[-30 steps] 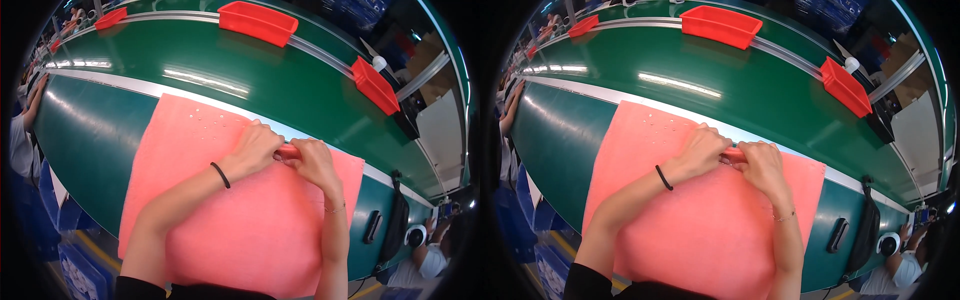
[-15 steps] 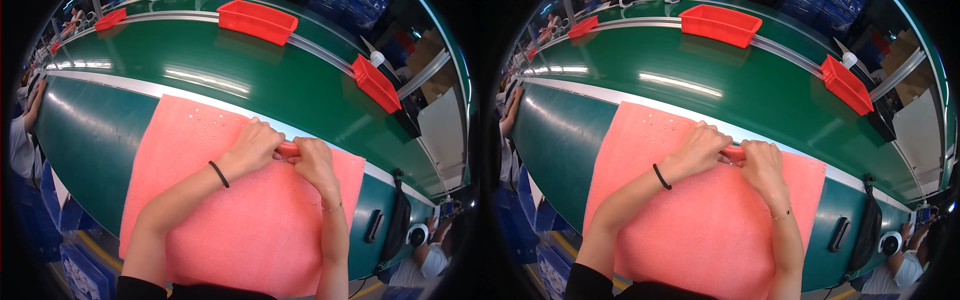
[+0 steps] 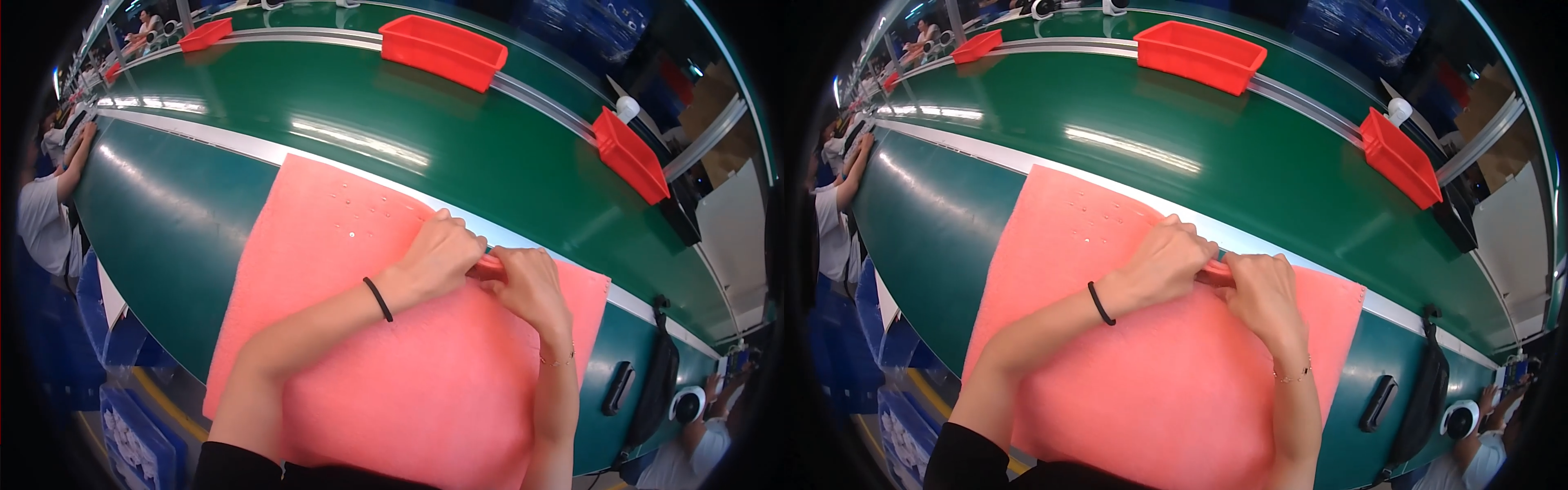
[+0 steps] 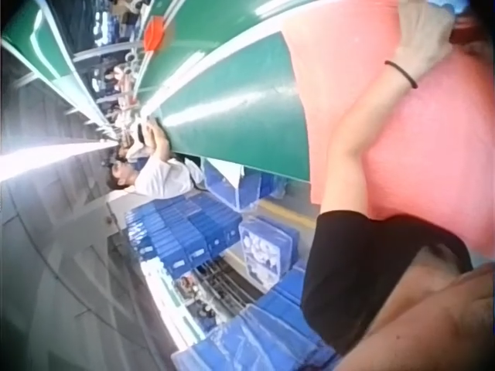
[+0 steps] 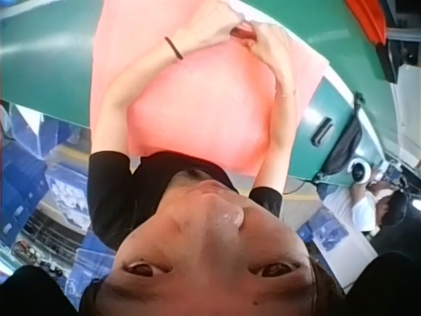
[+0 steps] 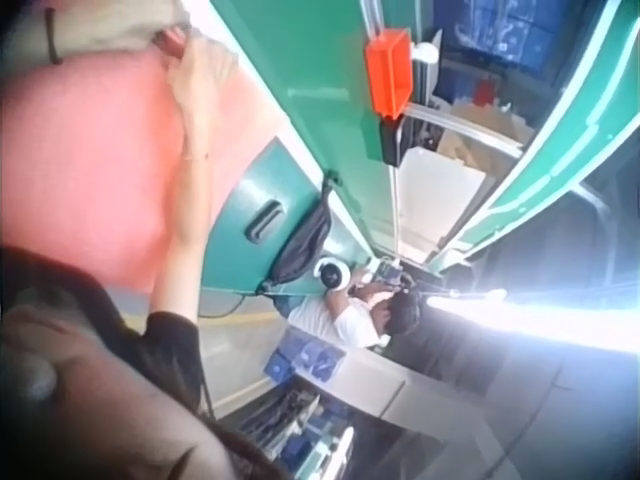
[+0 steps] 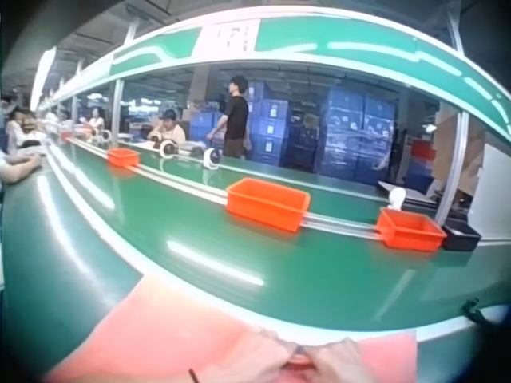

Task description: Sorting and arranging small electronic components on a foam mat at a factory assembly line.

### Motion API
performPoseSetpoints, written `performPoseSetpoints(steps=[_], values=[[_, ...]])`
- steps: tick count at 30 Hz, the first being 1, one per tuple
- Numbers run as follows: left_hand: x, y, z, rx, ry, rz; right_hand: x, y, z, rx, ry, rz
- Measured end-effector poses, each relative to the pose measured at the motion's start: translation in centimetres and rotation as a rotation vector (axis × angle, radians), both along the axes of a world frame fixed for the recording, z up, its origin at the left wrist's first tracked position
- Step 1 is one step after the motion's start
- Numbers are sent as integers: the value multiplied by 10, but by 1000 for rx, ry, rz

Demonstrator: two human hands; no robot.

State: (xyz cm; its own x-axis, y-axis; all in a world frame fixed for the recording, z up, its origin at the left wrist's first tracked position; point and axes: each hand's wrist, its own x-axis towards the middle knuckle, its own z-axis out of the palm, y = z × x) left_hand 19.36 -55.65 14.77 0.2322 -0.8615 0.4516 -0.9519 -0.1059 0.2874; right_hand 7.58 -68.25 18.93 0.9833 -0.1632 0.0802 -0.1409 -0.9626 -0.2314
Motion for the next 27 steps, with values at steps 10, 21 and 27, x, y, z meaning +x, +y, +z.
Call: performPoseSetpoints(steps=[10,21,27], values=[[-1,3,18,135,97,-10,2,6,-11,-137,-74,-17],[-11,-1,-2,16,56,62,-1,10,-21,-159,-123,-31],[-12,1,-6,42,2,50,-3,12,-16,-149,-107,-23]])
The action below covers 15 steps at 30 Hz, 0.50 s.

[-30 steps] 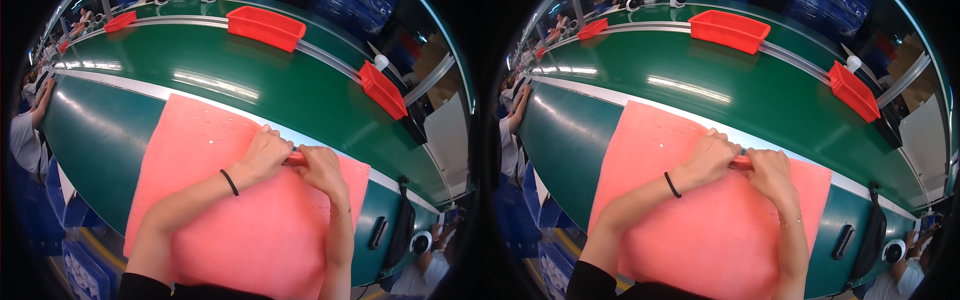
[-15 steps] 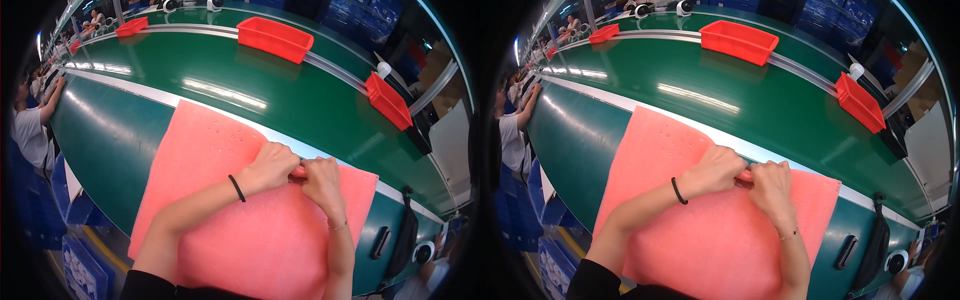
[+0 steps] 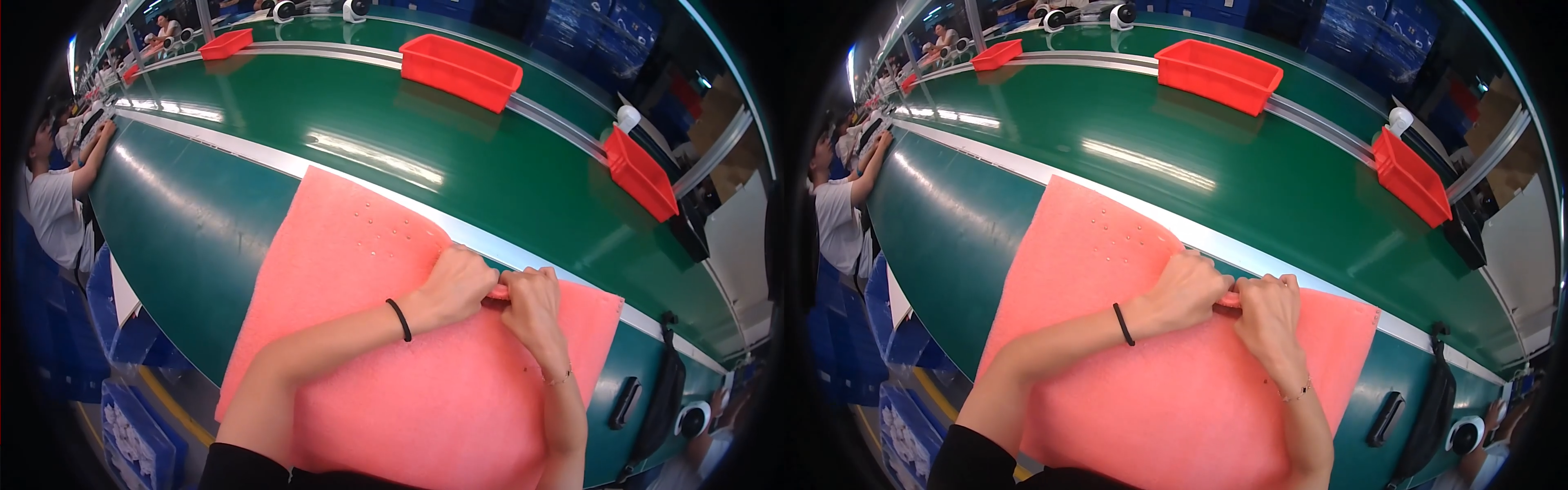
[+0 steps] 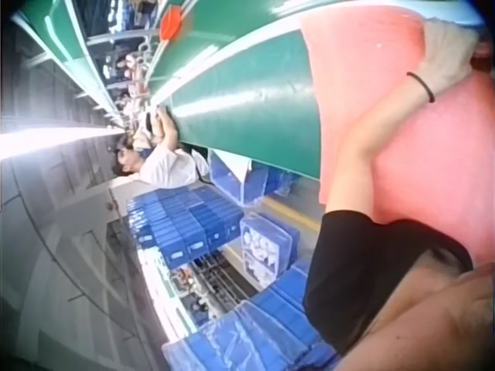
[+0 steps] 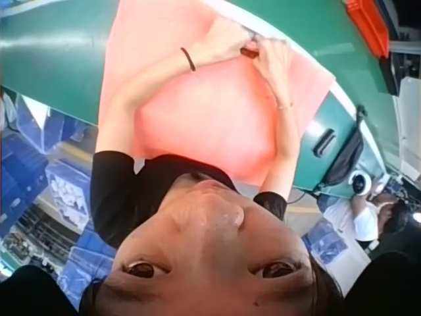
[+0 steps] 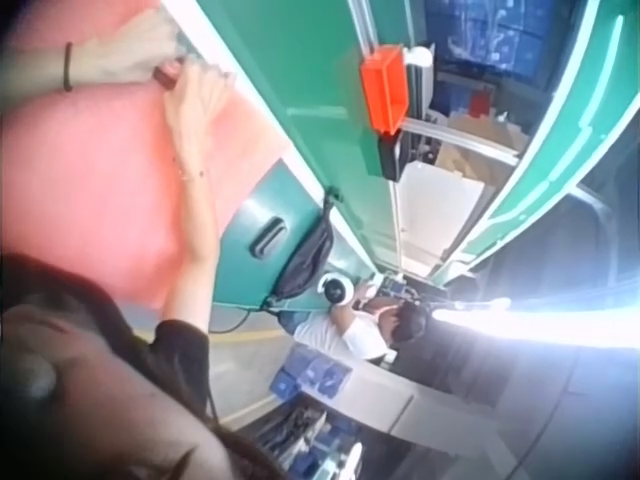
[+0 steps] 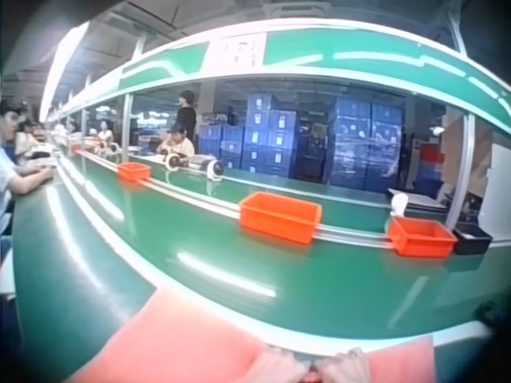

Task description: Sorting and arranging small electronic components on a foam mat at a factory assembly line.

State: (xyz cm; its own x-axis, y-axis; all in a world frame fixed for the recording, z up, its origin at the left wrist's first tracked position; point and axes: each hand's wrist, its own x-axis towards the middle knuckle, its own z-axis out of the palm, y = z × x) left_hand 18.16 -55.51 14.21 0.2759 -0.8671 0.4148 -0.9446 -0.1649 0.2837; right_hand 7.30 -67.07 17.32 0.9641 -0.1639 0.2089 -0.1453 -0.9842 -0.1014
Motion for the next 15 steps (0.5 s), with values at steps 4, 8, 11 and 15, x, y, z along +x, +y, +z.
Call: performPoseSetpoints(steps=[4,8,11,15], values=[[0,0,-2,-4,-8,-9,0,0,-3,-13,-46,19],[0,-2,-1,-4,-13,-18,-1,-2,2,-25,-53,19],[7,-1,11,78,-21,-11,5,-8,7,-59,23,32],[21,-2,16,192,120,-89,12,-13,19,51,188,33]])
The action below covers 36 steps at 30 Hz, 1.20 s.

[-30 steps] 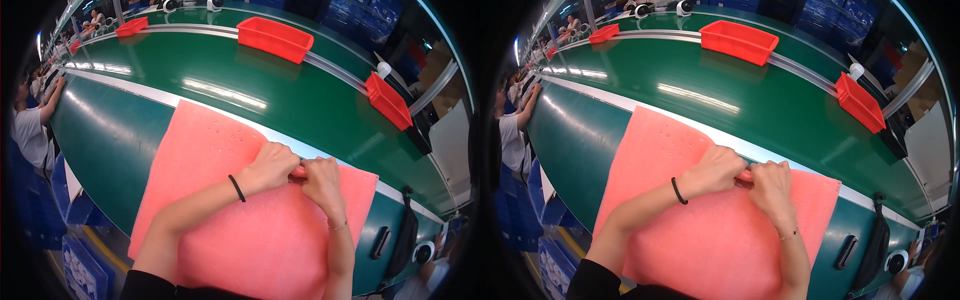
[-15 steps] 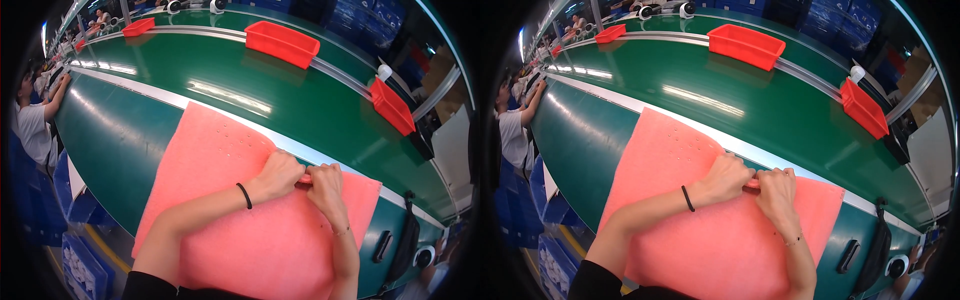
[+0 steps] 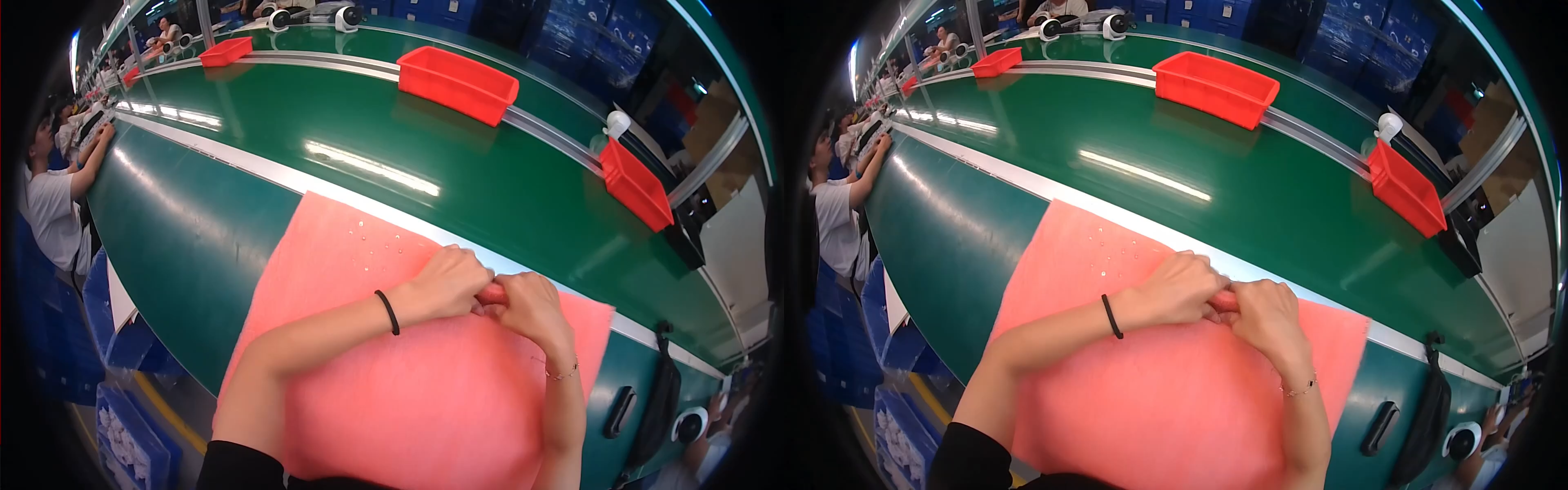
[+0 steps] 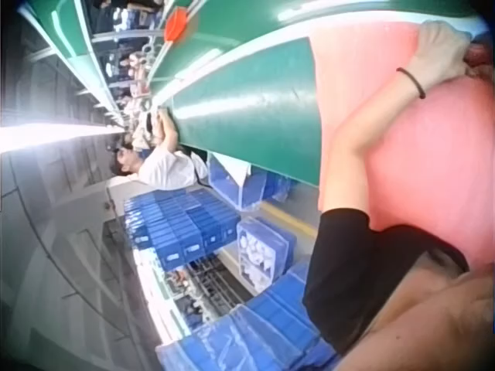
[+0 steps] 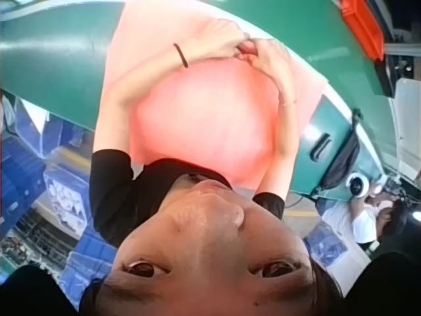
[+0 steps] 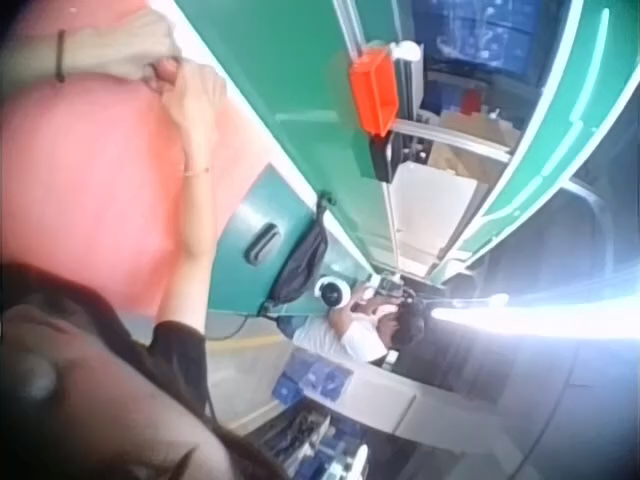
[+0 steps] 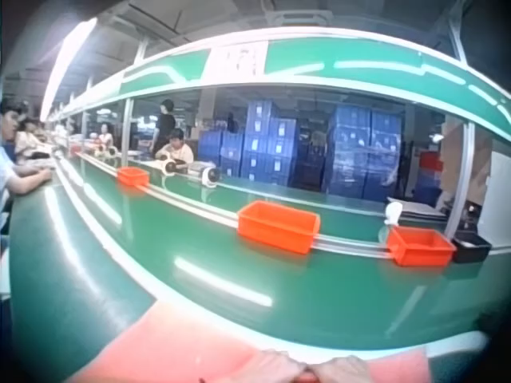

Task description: Sorting and arranging small electronic components on a foam mat at a factory assembly line.

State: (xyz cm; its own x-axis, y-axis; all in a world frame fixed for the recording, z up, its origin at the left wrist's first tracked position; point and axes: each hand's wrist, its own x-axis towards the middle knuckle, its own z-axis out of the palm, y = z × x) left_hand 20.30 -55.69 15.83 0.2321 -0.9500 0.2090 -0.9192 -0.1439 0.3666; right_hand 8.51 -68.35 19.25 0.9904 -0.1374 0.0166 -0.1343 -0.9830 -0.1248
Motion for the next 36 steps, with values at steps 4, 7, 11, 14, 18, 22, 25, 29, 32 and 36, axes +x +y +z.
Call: performPoseSetpoints(steps=[4,7,11,14,18,22,25,29,32,36], values=[[5,-3,-3,-59,214,13,-5,-8,-6,169,46,-71],[8,-3,-26,-164,177,11,-6,-14,-13,263,-20,-31],[16,2,-27,-412,131,48,-2,-16,-29,300,-92,-3],[14,1,-27,-478,62,98,-2,-14,-39,171,-172,26],[15,3,-27,-434,-27,119,-2,-8,-54,10,-188,-67],[12,3,-34,-333,-19,116,0,-8,-59,-49,-260,-51],[8,5,-32,-343,-46,116,-4,-8,-57,-35,-282,-36],[3,5,-31,-448,-61,110,-3,-14,-60,137,-470,-92],[2,4,-26,-473,-89,92,-2,-19,-56,154,-623,-84],[4,4,-32,-455,-68,74,1,-20,-59,124,-674,-75]])
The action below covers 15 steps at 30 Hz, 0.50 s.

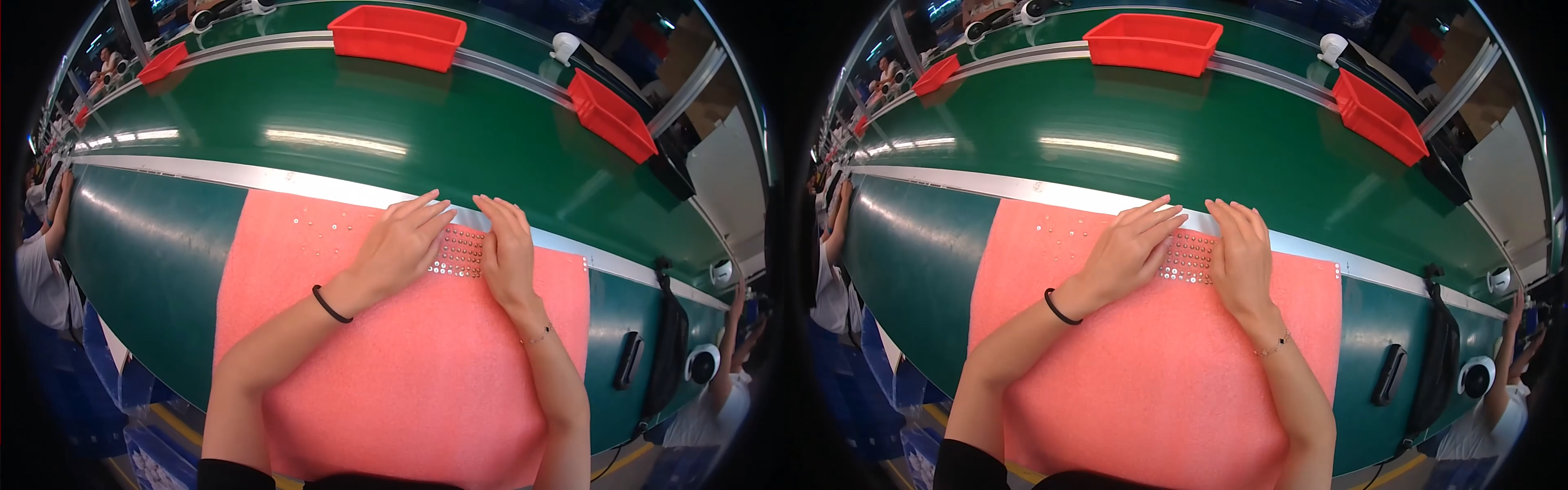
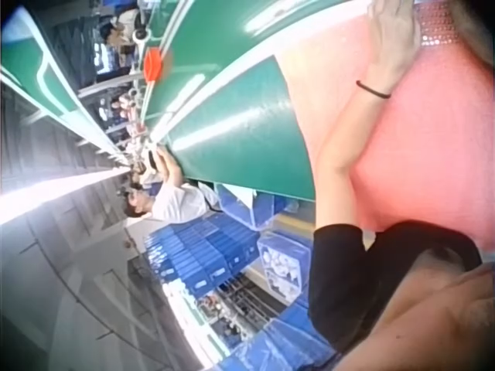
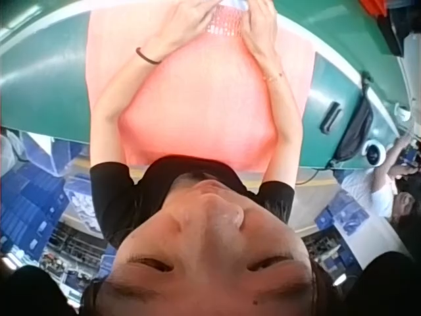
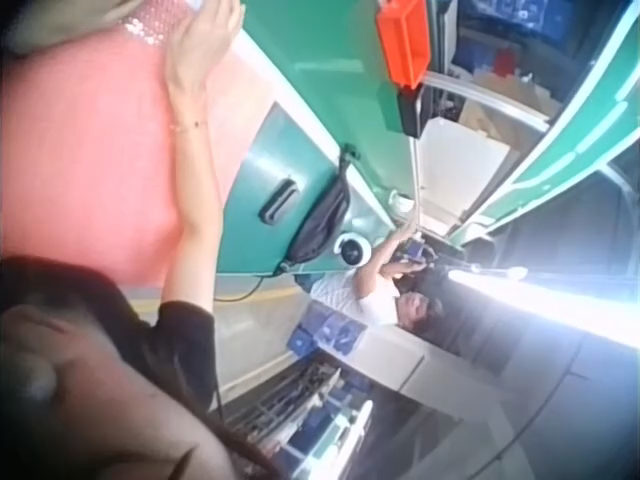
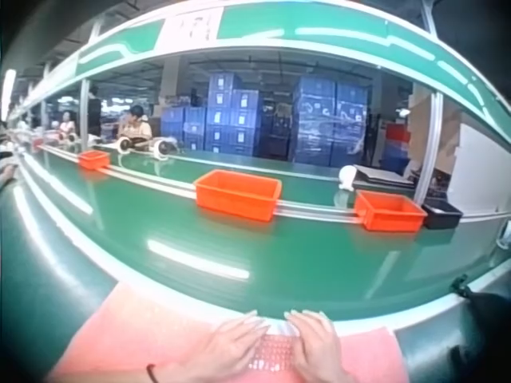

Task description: Sorting and arranging small electronic components on a foam mat at a factory assembly line.

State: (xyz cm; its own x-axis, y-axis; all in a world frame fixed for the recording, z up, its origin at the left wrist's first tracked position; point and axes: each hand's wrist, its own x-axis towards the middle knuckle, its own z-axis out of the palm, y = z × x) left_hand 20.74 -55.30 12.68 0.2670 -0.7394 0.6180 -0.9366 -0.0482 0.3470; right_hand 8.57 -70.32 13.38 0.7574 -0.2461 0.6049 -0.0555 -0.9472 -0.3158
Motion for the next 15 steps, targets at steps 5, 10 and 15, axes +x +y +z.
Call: performPoseSetpoints(steps=[5,10,15], values=[[2,3,1,35,11,-45,2,6,5,153,-7,38],[1,1,0,75,40,-42,2,8,0,120,95,76],[2,-1,10,176,61,-40,2,6,5,123,129,130]])
